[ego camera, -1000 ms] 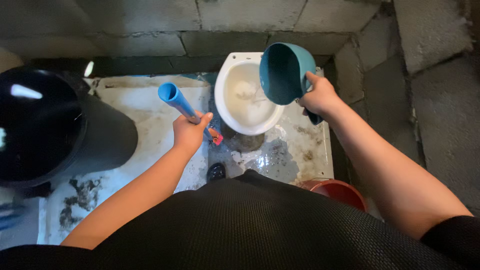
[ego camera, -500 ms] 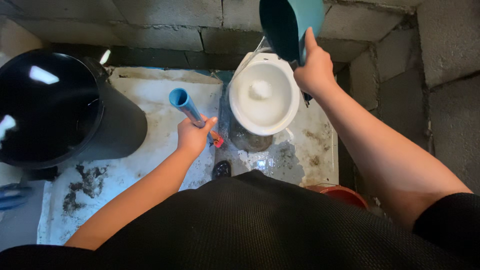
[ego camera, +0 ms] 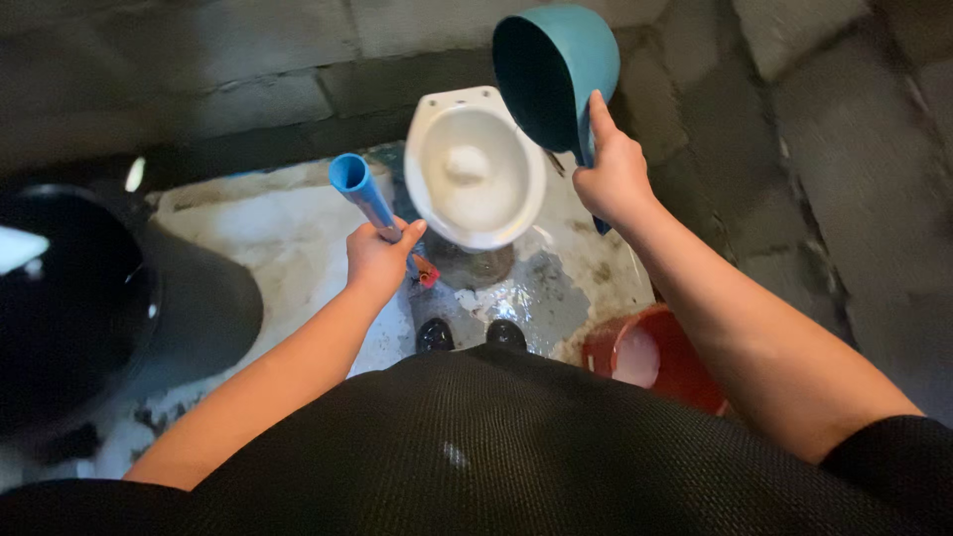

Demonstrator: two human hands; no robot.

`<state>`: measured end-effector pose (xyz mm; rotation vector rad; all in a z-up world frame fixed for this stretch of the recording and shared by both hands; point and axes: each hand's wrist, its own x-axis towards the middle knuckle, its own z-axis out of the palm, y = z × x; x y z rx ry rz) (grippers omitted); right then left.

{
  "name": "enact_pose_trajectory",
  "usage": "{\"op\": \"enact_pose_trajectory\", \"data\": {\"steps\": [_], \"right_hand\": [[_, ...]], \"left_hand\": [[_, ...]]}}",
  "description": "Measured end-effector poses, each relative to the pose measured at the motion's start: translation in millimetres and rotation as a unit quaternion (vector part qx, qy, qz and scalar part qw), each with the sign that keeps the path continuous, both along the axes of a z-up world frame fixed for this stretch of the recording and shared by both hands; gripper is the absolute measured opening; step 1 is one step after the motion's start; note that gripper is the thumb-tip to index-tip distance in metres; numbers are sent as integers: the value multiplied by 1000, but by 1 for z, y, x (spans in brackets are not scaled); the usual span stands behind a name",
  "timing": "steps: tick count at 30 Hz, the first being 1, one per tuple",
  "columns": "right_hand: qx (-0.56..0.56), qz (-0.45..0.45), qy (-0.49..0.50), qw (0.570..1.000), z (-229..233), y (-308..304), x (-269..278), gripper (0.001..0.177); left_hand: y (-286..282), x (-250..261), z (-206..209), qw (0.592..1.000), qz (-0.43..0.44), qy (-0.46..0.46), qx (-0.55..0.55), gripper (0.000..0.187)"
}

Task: The person pours water from a blue scoop into a red bucket, then uses a blue-handled brush to scrub the floor around a white squat toilet. The person moves a black basin aside and continues scrubbing the wet floor area.

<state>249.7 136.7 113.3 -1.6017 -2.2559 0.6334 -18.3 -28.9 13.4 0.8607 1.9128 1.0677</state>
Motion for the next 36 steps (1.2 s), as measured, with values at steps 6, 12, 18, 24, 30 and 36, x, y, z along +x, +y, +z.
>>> {"op": "enact_pose_trajectory", "data": {"steps": [6,12,18,24,30,36], "right_hand": [[-320,-191,492,787,1,-39,85,62],[-368,-240,733,519,-8,-105,202,24],[-264,-292,697,599,14,-212,308,27],[-227,-300,679,631,34,-332,368,44],[-108,-392,630,662,65,-454,420,48],[-26,-460,625,630,88,-571,473,53]], "left_hand": [[5,38,-1,994,-108,7,32,25],[3,94,-11,974,-226,3,18,25],[-2,181,-19,934,-318,142,75,30],[-41,279,-18,855,-469,209,75,25],[-82,357,-25,762,-595,250,41,25],[-110,407,-32,697,-663,274,-9,21]]}}
